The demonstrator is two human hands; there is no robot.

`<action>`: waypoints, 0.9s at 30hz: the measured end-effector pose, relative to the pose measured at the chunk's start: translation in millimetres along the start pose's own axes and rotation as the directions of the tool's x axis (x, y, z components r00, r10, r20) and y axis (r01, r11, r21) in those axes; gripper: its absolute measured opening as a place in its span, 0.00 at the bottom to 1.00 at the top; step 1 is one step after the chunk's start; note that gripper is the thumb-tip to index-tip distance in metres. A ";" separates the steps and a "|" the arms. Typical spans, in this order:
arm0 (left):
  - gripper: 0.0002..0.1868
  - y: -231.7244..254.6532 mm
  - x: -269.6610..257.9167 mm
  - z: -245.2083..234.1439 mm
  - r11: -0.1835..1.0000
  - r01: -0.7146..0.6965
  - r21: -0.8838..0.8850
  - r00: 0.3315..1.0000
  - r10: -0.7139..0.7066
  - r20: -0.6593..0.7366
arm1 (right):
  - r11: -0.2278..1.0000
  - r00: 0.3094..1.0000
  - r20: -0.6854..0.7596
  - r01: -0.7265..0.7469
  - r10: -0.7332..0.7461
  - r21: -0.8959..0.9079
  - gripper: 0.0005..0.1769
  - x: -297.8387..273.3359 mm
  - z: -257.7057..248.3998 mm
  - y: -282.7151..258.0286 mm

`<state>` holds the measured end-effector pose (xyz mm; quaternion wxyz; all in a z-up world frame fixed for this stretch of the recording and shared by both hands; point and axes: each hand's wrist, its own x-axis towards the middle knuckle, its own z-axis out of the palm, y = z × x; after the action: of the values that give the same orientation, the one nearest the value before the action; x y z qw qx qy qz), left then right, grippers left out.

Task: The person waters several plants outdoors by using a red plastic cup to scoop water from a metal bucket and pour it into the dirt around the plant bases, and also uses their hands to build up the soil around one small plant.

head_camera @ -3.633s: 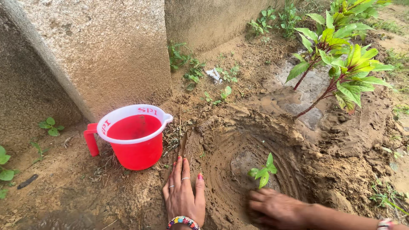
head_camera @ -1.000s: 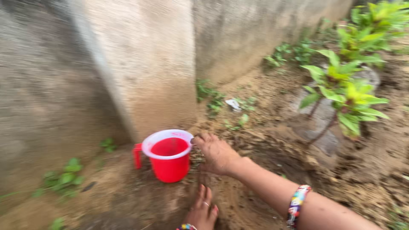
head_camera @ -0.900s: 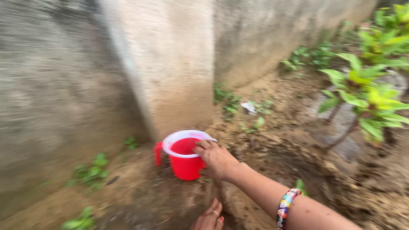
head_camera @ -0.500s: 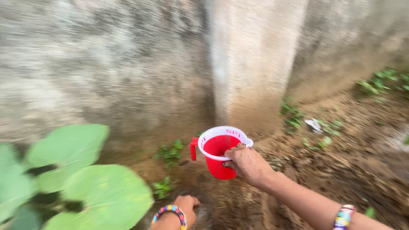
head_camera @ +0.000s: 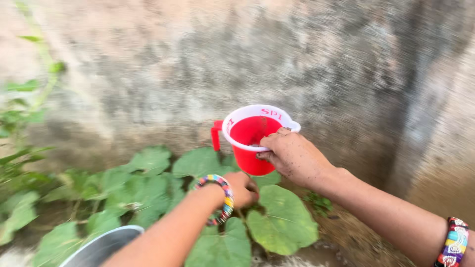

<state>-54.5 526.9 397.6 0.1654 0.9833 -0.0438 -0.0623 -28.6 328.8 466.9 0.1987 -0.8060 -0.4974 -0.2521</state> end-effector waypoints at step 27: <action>0.24 -343.7 -235.4 105.3 0.858 0.513 -0.015 0.848 -0.504 0.164 | 0.976 0.559 0.817 -0.059 -0.142 0.210 0.14 -14.4 110.2 -148.8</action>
<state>-279.0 842.0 210.7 0.1675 0.9468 0.2071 -0.1807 -145.3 445.0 381.0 0.0213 -0.7914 -0.5754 0.2055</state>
